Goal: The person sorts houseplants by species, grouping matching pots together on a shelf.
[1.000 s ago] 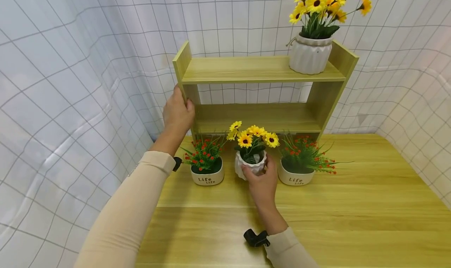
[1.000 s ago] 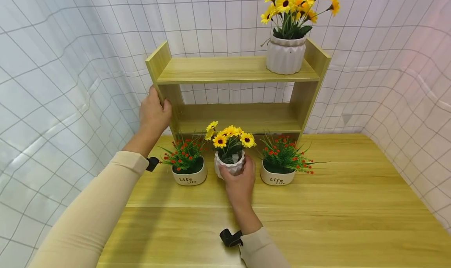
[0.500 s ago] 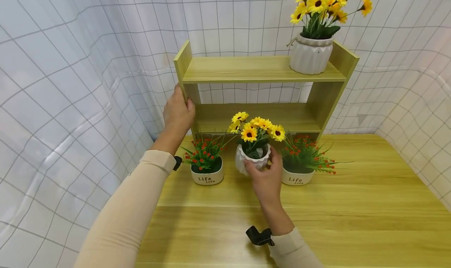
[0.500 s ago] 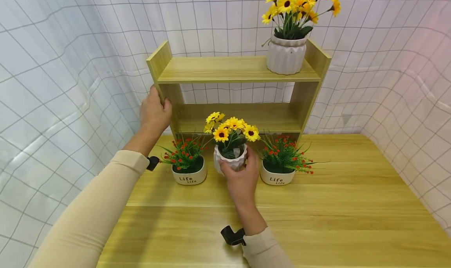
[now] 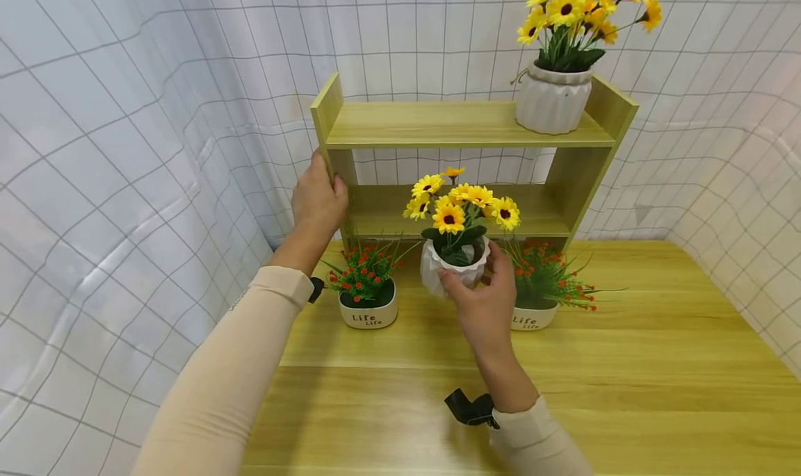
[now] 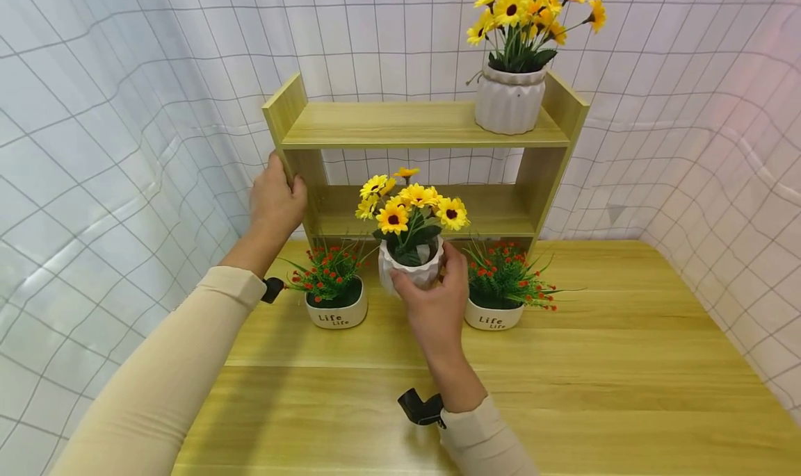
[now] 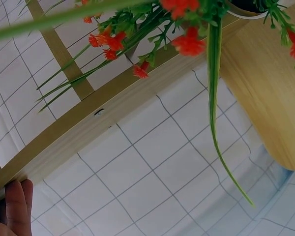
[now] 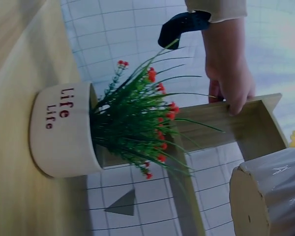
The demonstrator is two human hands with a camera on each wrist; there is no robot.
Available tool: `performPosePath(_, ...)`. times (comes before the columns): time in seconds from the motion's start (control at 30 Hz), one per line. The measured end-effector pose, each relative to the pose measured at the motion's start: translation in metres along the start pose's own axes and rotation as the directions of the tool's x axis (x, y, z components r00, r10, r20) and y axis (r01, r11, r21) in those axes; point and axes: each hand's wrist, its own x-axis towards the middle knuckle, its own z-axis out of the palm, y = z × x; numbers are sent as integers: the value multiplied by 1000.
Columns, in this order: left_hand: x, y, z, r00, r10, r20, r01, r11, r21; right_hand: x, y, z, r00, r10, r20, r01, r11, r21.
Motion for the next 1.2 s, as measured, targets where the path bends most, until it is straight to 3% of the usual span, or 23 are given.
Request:
performPosePath(0.43,-1,0,0,1000,-2,11,1,1000,14,24,-10,-7,997,-74,37,71,993,92)
performPosePath(0.8,-1,-1,0,1000,16,-13,-16,1000,9,52,-41,-7,982,-186,1,186,982,1)
performPosePath(1.2,-2,1,-2,1000,-1,7,0,1000,8,75,-65,-3,989,-147,26,146,989,20)
